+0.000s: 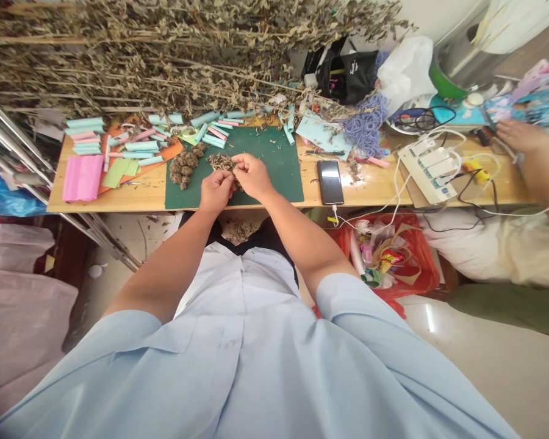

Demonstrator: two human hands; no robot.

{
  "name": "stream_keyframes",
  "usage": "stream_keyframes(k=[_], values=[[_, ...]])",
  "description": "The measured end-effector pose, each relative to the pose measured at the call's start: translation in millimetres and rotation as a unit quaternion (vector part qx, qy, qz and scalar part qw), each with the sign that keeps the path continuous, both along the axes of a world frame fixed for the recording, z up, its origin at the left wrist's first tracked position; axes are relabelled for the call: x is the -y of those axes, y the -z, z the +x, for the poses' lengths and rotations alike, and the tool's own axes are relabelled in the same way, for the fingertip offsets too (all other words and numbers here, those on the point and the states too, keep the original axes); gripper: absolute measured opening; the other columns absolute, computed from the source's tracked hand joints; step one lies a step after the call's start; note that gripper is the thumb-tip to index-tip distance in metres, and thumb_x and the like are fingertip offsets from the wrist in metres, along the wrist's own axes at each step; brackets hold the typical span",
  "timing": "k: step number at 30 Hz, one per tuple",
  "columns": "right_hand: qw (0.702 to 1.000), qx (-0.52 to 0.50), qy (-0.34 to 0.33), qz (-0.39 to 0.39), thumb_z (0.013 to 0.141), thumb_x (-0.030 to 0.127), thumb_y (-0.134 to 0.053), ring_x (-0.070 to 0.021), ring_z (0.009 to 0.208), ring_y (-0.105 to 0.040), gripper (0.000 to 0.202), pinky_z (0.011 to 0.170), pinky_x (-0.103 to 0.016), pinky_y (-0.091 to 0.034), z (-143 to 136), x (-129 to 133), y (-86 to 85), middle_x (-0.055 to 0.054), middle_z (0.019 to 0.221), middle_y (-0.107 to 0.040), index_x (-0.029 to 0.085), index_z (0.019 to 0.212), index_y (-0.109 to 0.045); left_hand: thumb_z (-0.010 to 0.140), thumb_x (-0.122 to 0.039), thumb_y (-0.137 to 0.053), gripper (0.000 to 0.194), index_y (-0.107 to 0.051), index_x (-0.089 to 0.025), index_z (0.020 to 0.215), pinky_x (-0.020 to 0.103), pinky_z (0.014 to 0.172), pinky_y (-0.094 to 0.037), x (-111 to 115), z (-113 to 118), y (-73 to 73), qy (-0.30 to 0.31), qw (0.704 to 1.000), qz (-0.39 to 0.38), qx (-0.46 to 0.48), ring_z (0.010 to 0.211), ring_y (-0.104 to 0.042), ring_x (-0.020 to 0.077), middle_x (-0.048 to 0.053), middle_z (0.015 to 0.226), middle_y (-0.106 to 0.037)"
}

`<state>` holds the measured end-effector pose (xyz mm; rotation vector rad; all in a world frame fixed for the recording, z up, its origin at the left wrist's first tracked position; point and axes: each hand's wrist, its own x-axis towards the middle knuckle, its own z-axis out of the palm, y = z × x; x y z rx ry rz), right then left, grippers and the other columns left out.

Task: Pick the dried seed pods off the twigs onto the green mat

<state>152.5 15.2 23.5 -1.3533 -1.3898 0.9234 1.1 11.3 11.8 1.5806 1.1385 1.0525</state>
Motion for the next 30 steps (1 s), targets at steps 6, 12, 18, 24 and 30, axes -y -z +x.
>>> stream_keyframes(k=[6,12,18,24,30], values=[[0.999,-0.013,0.045,0.017,0.082,0.034,-0.065,-0.0144,0.073,-0.062,0.031,0.076,-0.031,-0.056,-7,7,0.4,0.000,0.082,-0.069,0.021,0.110,-0.064,0.090,-0.028,-0.054,0.021,-0.064,-0.019,0.074,0.025,0.058,-0.045,2,-2,-2.0,-0.003,0.999,0.006,-0.039,0.056,-0.055,0.0123,0.000,0.062,-0.064],[0.992,-0.083,0.091,0.001,0.076,0.034,-0.066,-0.0136,0.068,-0.061,0.038,0.066,-0.029,-0.055,-12,12,8.6,0.000,0.082,-0.069,0.021,0.112,-0.064,0.088,-0.027,-0.054,0.020,-0.064,-0.019,0.073,0.024,0.063,-0.047,4,-2,-4.7,0.007,0.999,0.005,-0.036,0.064,-0.059,0.0130,0.001,0.065,-0.066],[0.984,-0.137,0.113,-0.008,0.075,0.034,-0.067,-0.0143,0.070,-0.065,0.040,0.063,-0.028,-0.055,-11,10,16.2,0.001,0.084,-0.068,0.021,0.113,-0.063,0.088,-0.026,-0.053,0.021,-0.063,-0.019,0.071,0.025,0.065,-0.048,6,-4,-7.1,0.013,0.999,0.012,-0.046,0.067,-0.060,0.0141,0.001,0.065,-0.065],[0.983,-0.133,0.126,-0.017,0.076,0.034,-0.067,-0.0141,0.070,-0.065,0.041,0.063,-0.028,-0.055,-7,8,16.8,0.000,0.086,-0.069,0.021,0.115,-0.062,0.089,-0.026,-0.053,0.021,-0.064,-0.019,0.072,0.025,0.067,-0.048,6,-4,-5.0,0.017,0.999,0.015,-0.048,0.068,-0.060,0.0138,0.001,0.066,-0.066],[0.981,-0.127,0.148,-0.018,0.079,0.037,-0.066,-0.0145,0.071,-0.066,0.040,0.060,-0.027,-0.055,1,5,19.0,-0.002,0.089,-0.069,0.021,0.116,-0.062,0.090,-0.027,-0.053,0.022,-0.064,-0.019,0.072,0.025,0.066,-0.048,6,-4,-3.3,0.015,0.999,0.010,-0.048,0.068,-0.061,0.0141,0.000,0.066,-0.065]])
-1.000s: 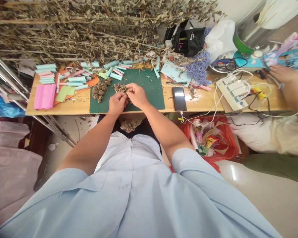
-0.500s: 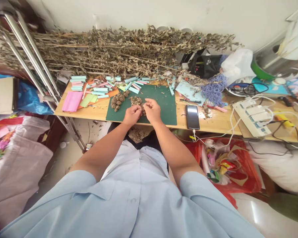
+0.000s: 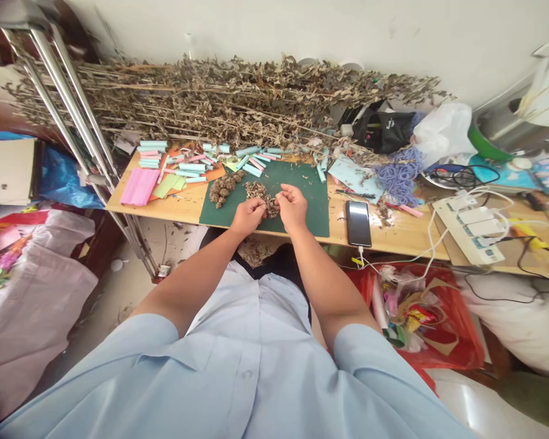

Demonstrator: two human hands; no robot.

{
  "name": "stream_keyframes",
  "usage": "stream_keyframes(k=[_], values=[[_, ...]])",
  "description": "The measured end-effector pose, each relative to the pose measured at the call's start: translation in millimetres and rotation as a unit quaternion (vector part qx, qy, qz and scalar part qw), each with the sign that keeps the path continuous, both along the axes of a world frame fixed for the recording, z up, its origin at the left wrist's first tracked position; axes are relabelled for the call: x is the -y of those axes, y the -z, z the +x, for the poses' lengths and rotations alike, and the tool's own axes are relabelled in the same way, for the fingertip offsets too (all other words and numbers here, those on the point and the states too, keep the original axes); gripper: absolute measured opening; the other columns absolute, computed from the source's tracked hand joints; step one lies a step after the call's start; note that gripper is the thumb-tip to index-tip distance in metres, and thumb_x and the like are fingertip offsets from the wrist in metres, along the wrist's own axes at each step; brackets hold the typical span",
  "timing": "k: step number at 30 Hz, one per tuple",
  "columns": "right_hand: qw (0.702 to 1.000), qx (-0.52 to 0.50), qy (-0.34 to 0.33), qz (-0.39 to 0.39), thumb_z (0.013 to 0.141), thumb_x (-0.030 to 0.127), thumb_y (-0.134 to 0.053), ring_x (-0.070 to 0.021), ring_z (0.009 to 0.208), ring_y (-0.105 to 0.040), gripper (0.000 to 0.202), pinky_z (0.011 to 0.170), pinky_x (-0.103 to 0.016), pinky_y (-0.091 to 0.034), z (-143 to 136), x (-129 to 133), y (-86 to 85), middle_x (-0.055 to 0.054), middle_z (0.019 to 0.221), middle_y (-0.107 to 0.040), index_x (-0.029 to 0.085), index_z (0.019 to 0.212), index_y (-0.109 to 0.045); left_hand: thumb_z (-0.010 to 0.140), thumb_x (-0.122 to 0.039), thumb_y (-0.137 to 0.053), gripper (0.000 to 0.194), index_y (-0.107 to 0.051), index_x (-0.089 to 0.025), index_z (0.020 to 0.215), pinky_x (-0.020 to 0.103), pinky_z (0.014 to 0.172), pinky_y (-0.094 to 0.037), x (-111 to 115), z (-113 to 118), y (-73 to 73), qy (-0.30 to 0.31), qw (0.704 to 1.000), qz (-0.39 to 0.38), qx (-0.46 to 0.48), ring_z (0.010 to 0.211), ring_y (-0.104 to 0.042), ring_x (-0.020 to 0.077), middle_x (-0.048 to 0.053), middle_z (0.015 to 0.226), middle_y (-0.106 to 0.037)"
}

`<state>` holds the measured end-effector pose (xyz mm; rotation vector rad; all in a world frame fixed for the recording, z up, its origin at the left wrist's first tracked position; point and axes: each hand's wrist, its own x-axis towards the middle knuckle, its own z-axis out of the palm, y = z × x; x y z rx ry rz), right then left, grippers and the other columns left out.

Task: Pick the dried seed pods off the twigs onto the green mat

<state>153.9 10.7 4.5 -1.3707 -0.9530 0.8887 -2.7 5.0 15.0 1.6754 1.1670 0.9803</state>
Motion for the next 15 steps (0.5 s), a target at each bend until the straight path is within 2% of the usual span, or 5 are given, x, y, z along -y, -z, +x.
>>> stream_keyframes(k=[4,7,9,12,15], values=[[1.000,0.013,-0.001,-0.009,0.079,0.039,-0.068,-0.0148,0.071,-0.067,0.040,0.057,-0.026,-0.054,5,2,-1.4,-0.003,0.091,-0.070,0.021,0.115,-0.063,0.090,-0.026,-0.054,0.021,-0.065,-0.019,0.073,0.026,0.068,-0.049,0,0,1.1,-0.004,1.000,0.002,0.007,0.070,-0.061,0.0144,0.001,0.067,-0.066],[0.999,0.014,-0.027,-0.022,0.077,0.040,-0.071,-0.0163,0.074,-0.069,0.040,0.058,-0.028,-0.055,3,8,-8.0,-0.007,0.101,-0.073,0.020,0.112,-0.065,0.090,-0.025,-0.054,0.022,-0.064,-0.019,0.072,0.025,0.068,-0.048,0,0,1.3,-0.001,1.000,0.003,0.009,0.070,-0.061,0.0140,0.001,0.068,-0.066],[0.998,0.019,-0.061,-0.013,0.079,0.043,-0.071,-0.0171,0.075,-0.069,0.040,0.063,-0.031,-0.057,0,12,-14.3,-0.007,0.104,-0.074,0.021,0.112,-0.066,0.090,-0.024,-0.053,0.022,-0.064,-0.019,0.072,0.025,0.068,-0.048,0,0,0.9,0.004,1.000,0.006,0.008,0.069,-0.061,0.0138,0.000,0.067,-0.066],[0.993,0.047,-0.104,0.023,0.079,0.044,-0.072,-0.0184,0.082,-0.069,0.041,0.076,-0.036,-0.059,-4,17,-23.5,-0.006,0.099,-0.075,0.022,0.114,-0.067,0.090,-0.023,-0.053,0.022,-0.063,-0.019,0.071,0.026,0.068,-0.048,0,0,-0.5,0.009,1.000,0.012,0.002,0.068,-0.060,0.0138,0.000,0.067,-0.065],[0.990,0.086,-0.102,0.044,0.079,0.039,-0.073,-0.0182,0.082,-0.068,0.040,0.082,-0.037,-0.058,-5,17,-28.4,-0.004,0.090,-0.074,0.021,0.114,-0.068,0.089,-0.023,-0.054,0.022,-0.063,-0.018,0.070,0.026,0.070,-0.048,1,0,-1.6,0.017,1.000,0.016,-0.003,0.070,-0.061,0.0140,0.000,0.068,-0.065]])
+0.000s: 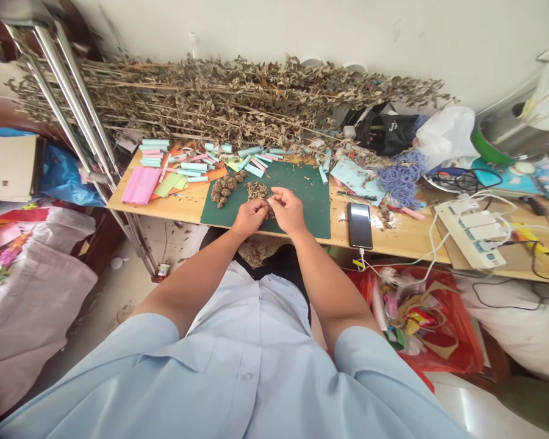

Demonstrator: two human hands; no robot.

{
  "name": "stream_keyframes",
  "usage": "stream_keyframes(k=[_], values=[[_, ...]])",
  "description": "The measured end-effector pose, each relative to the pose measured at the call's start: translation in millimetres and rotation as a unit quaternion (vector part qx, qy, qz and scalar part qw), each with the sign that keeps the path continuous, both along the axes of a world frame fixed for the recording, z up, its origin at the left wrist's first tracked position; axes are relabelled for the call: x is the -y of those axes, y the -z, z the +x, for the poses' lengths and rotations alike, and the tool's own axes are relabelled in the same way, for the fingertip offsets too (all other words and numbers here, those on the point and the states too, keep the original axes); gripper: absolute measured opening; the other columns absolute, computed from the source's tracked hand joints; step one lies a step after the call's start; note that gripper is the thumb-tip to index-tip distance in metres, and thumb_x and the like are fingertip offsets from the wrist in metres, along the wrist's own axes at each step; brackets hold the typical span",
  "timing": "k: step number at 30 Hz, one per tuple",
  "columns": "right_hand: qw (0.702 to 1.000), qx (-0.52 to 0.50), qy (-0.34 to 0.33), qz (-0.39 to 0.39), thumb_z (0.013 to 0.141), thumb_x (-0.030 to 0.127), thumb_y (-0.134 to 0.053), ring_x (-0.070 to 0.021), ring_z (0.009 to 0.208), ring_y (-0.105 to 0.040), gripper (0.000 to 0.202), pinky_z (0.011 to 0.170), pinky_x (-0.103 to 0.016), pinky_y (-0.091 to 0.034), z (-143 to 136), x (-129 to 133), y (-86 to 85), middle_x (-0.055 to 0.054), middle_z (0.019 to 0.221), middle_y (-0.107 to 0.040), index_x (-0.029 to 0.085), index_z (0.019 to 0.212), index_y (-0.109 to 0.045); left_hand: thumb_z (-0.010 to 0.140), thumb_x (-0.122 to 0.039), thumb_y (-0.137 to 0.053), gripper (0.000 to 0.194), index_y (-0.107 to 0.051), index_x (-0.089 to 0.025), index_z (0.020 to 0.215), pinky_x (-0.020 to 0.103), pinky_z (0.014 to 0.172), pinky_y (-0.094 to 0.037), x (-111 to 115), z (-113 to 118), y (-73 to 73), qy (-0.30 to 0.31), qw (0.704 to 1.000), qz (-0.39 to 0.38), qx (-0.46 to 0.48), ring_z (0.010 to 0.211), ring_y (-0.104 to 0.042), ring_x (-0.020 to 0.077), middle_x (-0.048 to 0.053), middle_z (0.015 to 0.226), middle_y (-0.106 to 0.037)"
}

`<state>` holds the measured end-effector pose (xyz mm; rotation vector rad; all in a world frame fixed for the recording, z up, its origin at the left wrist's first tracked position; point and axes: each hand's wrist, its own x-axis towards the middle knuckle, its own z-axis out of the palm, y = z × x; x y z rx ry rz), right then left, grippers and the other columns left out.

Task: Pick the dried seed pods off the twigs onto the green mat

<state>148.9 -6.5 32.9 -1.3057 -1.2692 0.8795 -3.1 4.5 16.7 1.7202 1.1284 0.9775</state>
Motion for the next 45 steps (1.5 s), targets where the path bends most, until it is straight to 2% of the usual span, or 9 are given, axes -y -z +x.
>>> stream_keyframes(k=[3,10,16,19,23,28,32,36,45], values=[[1.000,0.001,0.024,-0.003,0.078,0.036,-0.071,-0.0164,0.075,-0.065,0.038,0.077,-0.036,-0.057,2,-1,1.7,-0.002,0.085,-0.072,0.020,0.113,-0.069,0.089,-0.023,-0.054,0.021,-0.064,-0.018,0.071,0.026,0.071,-0.048,0,0,0.3,0.003,1.000,0.009,0.002,0.071,-0.061,0.0140,0.000,0.070,-0.066],[0.992,-0.088,0.081,-0.037,0.074,0.036,-0.074,-0.0141,0.066,-0.064,0.034,0.061,-0.030,-0.055,2,-5,15.9,0.001,0.080,-0.068,0.021,0.104,-0.067,0.090,-0.022,-0.053,0.020,-0.065,-0.017,0.074,0.025,0.072,-0.045,-1,0,0.5,0.005,0.999,0.037,-0.012,0.071,-0.059,0.0128,0.000,0.072,-0.066],[0.981,-0.146,0.126,-0.030,0.071,0.033,-0.075,-0.0136,0.066,-0.065,0.032,0.059,-0.027,-0.055,3,-7,9.6,0.001,0.080,-0.069,0.021,0.100,-0.066,0.091,-0.024,-0.055,0.020,-0.067,-0.017,0.077,0.026,0.073,-0.047,1,0,0.2,0.001,0.999,0.021,-0.026,0.071,-0.059,0.0135,0.001,0.073,-0.068],[0.982,-0.146,0.115,-0.028,0.071,0.032,-0.076,-0.0134,0.066,-0.065,0.033,0.058,-0.027,-0.054,5,-6,6.7,0.001,0.080,-0.069,0.021,0.100,-0.066,0.091,-0.023,-0.057,0.016,-0.072,-0.016,0.093,0.026,0.072,-0.048,0,2,4.4,-0.015,1.000,-0.002,-0.008,0.070,-0.062,0.0140,0.001,0.072,-0.069],[0.987,-0.120,0.105,-0.028,0.072,0.034,-0.076,-0.0130,0.066,-0.063,0.035,0.059,-0.027,-0.053,3,-4,11.2,0.001,0.080,-0.070,0.021,0.103,-0.067,0.093,-0.025,-0.059,0.027,-0.070,-0.015,0.116,0.025,0.067,-0.049,-1,3,9.0,-0.019,0.999,-0.024,0.036,0.062,-0.061,0.0125,0.001,0.072,-0.070],[0.993,-0.086,0.083,-0.022,0.072,0.037,-0.076,-0.0134,0.066,-0.063,0.036,0.061,-0.028,-0.052,-1,-2,19.3,0.001,0.079,-0.070,0.020,0.104,-0.068,0.099,-0.039,-0.052,0.032,-0.073,-0.015,0.105,0.023,0.055,-0.044,2,0,3.9,0.022,0.995,-0.040,0.084,0.050,-0.053,0.0086,0.001,0.070,-0.067],[0.996,-0.060,0.067,-0.028,0.074,0.039,-0.075,-0.0147,0.069,-0.065,0.037,0.066,-0.030,-0.055,-4,1,19.2,0.000,0.080,-0.072,0.020,0.104,-0.069,0.090,-0.031,-0.064,0.019,-0.072,-0.014,0.094,0.022,0.062,-0.047,3,0,-1.4,0.010,0.997,-0.032,0.065,0.061,-0.059,0.0099,0.002,0.073,-0.069],[0.994,-0.074,0.072,-0.045,0.072,0.041,-0.076,-0.0155,0.069,-0.066,0.039,0.065,-0.031,-0.057,-6,1,19.5,-0.001,0.081,-0.072,0.020,0.105,-0.069,0.088,-0.021,-0.060,0.012,-0.070,-0.014,0.087,0.022,0.067,-0.049,2,1,-1.4,0.007,0.998,-0.035,0.053,0.066,-0.061,0.0105,0.002,0.074,-0.069],[0.987,-0.109,0.103,-0.049,0.071,0.037,-0.075,-0.0141,0.064,-0.063,0.035,0.061,-0.030,-0.056,-7,-1,26.6,0.000,0.078,-0.070,0.020,0.101,-0.067,0.088,-0.023,-0.059,0.013,-0.068,-0.016,0.081,0.024,0.069,-0.048,1,1,2.8,0.009,1.000,-0.011,0.024,0.070,-0.061,0.0120,0.001,0.075,-0.069]])
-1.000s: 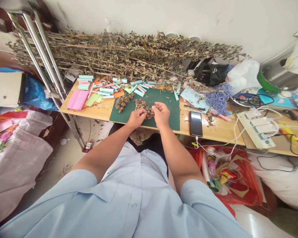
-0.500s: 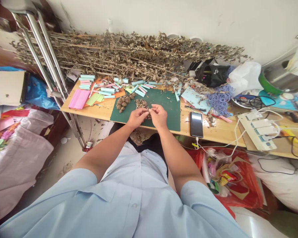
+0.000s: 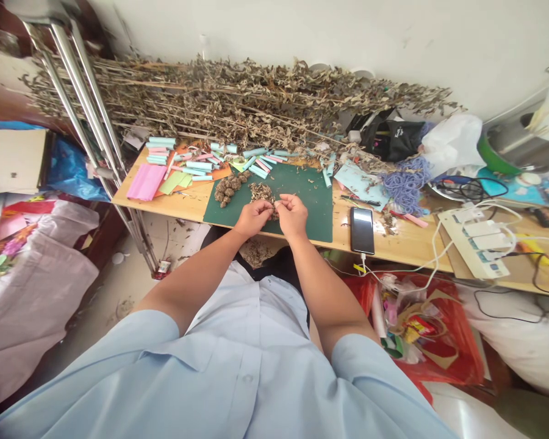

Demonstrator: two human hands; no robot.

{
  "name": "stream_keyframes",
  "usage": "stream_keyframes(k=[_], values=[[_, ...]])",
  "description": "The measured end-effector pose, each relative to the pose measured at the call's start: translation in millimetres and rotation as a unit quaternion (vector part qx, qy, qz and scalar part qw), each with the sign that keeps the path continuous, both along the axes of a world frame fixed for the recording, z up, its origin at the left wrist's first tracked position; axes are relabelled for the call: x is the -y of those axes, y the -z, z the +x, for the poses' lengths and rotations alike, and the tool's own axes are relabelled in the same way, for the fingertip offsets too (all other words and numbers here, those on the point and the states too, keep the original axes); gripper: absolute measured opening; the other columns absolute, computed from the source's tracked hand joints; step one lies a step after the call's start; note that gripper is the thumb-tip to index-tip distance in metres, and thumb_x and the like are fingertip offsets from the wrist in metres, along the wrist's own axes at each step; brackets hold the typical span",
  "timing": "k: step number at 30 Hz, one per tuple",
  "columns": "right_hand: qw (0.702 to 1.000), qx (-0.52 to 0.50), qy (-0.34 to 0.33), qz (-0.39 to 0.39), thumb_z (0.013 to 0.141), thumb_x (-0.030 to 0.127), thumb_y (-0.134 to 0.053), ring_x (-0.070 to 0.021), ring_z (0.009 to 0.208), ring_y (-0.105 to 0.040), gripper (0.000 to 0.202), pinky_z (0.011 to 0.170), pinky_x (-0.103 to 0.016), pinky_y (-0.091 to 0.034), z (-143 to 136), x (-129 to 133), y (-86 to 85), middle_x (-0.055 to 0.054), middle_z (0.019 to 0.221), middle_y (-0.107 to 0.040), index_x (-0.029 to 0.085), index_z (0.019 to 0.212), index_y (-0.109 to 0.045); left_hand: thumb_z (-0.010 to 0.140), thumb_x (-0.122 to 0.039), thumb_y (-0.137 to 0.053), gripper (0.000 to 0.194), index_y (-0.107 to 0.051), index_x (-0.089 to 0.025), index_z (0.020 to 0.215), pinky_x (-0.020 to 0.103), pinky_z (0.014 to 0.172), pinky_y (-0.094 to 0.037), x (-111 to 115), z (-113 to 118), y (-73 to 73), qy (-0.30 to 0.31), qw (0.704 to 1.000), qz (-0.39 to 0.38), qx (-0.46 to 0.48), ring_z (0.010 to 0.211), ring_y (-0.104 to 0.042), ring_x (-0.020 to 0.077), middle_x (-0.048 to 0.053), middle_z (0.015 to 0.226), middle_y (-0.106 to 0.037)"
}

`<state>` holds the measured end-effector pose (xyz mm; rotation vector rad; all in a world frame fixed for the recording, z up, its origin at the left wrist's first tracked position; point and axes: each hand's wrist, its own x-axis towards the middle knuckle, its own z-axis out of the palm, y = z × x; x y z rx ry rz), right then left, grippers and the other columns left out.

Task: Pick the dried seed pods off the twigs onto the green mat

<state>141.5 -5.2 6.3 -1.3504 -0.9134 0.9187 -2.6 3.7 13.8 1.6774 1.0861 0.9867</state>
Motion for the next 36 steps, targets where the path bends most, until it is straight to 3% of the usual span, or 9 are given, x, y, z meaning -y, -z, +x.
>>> stream_keyframes(k=[12,19,23,27,32,36], values=[[0.999,-0.020,0.045,0.012,0.070,0.036,-0.074,-0.0142,0.067,-0.063,0.037,0.062,-0.029,-0.056,1,-1,-10.2,0.001,0.080,-0.069,0.021,0.101,-0.064,0.087,-0.024,-0.058,0.016,-0.069,-0.017,0.078,0.023,0.068,-0.049,-1,0,5.8,-0.018,1.000,0.001,0.002,0.069,-0.061,0.0123,0.001,0.073,-0.069],[1.000,0.016,0.020,-0.002,0.071,0.038,-0.075,-0.0141,0.067,-0.064,0.038,0.064,-0.029,-0.056,4,2,-10.4,0.000,0.080,-0.070,0.020,0.103,-0.066,0.093,-0.025,-0.054,0.027,-0.070,-0.017,0.113,0.023,0.056,-0.047,0,2,5.6,-0.033,0.997,-0.045,0.051,0.050,-0.053,0.0089,-0.001,0.069,-0.067],[0.998,0.056,0.008,-0.002,0.072,0.040,-0.075,-0.0159,0.071,-0.066,0.038,0.070,-0.032,-0.057,4,3,-7.5,-0.001,0.080,-0.072,0.020,0.103,-0.068,0.095,-0.036,-0.056,0.026,-0.074,-0.017,0.094,0.024,0.061,-0.048,1,1,0.9,-0.004,0.999,-0.018,0.041,0.056,-0.057,0.0102,0.002,0.073,-0.069],[0.995,0.097,-0.002,0.007,0.074,0.038,-0.073,-0.0177,0.075,-0.068,0.036,0.076,-0.034,-0.056,1,7,-10.9,-0.002,0.082,-0.073,0.019,0.104,-0.069,0.089,-0.030,-0.062,0.020,-0.074,-0.016,0.083,0.025,0.073,-0.050,-1,1,1.8,-0.005,0.999,0.026,0.018,0.073,-0.063,0.0129,0.003,0.080,-0.072],[0.993,0.116,-0.012,0.008,0.074,0.037,-0.073,-0.0182,0.074,-0.068,0.035,0.077,-0.035,-0.056,-2,10,-16.3,-0.002,0.082,-0.074,0.020,0.105,-0.069,0.087,-0.024,-0.058,0.020,-0.072,-0.017,0.074,0.025,0.072,-0.047,-2,1,2.5,-0.010,0.999,0.039,0.000,0.070,-0.059,0.0127,0.001,0.072,-0.068],[0.996,0.089,-0.009,0.004,0.073,0.040,-0.073,-0.0180,0.074,-0.067,0.037,0.076,-0.035,-0.056,-2,9,-11.2,-0.002,0.081,-0.073,0.019,0.103,-0.068,0.084,-0.020,-0.057,0.020,-0.073,-0.017,0.072,0.025,0.072,-0.048,-1,1,1.3,-0.012,0.999,0.035,-0.001,0.071,-0.060,0.0130,0.001,0.072,-0.070]])
